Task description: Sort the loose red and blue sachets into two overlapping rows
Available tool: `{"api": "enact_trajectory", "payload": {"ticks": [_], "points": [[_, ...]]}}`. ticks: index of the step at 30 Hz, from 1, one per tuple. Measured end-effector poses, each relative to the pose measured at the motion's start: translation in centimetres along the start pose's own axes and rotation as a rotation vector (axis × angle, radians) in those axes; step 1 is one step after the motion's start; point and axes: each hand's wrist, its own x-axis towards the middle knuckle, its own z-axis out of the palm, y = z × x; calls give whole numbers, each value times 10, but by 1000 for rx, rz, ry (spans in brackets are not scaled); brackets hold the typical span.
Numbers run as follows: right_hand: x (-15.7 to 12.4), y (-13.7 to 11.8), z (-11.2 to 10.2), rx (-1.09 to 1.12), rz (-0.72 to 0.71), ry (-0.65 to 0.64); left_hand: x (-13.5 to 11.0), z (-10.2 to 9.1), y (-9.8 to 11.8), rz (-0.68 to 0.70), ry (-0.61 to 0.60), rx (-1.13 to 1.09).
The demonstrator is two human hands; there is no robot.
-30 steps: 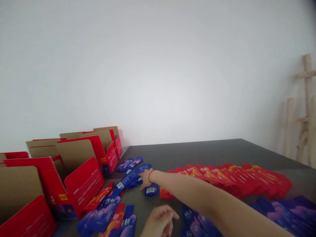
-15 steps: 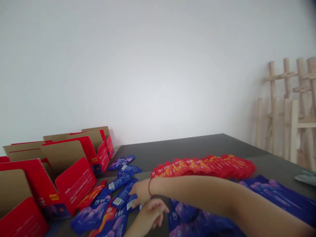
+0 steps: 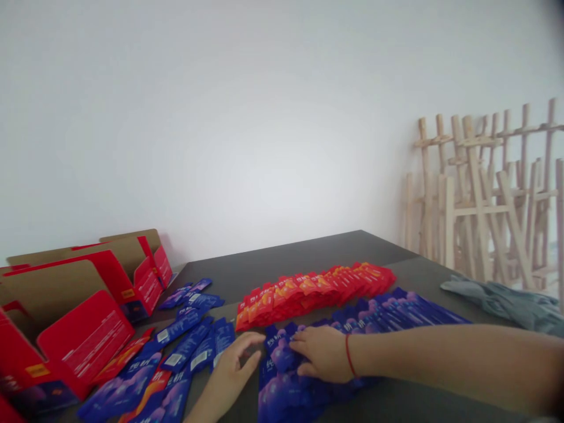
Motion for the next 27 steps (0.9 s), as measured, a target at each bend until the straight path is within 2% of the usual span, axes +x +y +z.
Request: {"api": "enact_trajectory", "payload": {"ticks": [2, 5, 8, 10, 14, 18, 23, 27], "points": [[-8, -4, -1, 2, -4, 19, -4, 17, 14, 58, -65, 198], [-9, -3, -9, 28, -13, 40, -5, 36, 32, 50, -139, 388], [-12, 3, -17, 50, 5, 11, -6, 41, 43, 64, -151, 508], [-20, 4, -15, 60, 26, 16, -11, 40, 43, 127, -173, 547], [-41, -4, 9, 58, 98, 131, -27, 42, 23, 279, -227, 565], [-45, -17, 37, -40, 144, 205, -34, 57, 1, 327, -198, 570], [-47, -23, 37, -38, 130, 246, -30, 69, -16, 426, -143, 543], [-53, -17, 41, -62, 66, 314, -26, 76, -35, 400, -98, 534]]}}
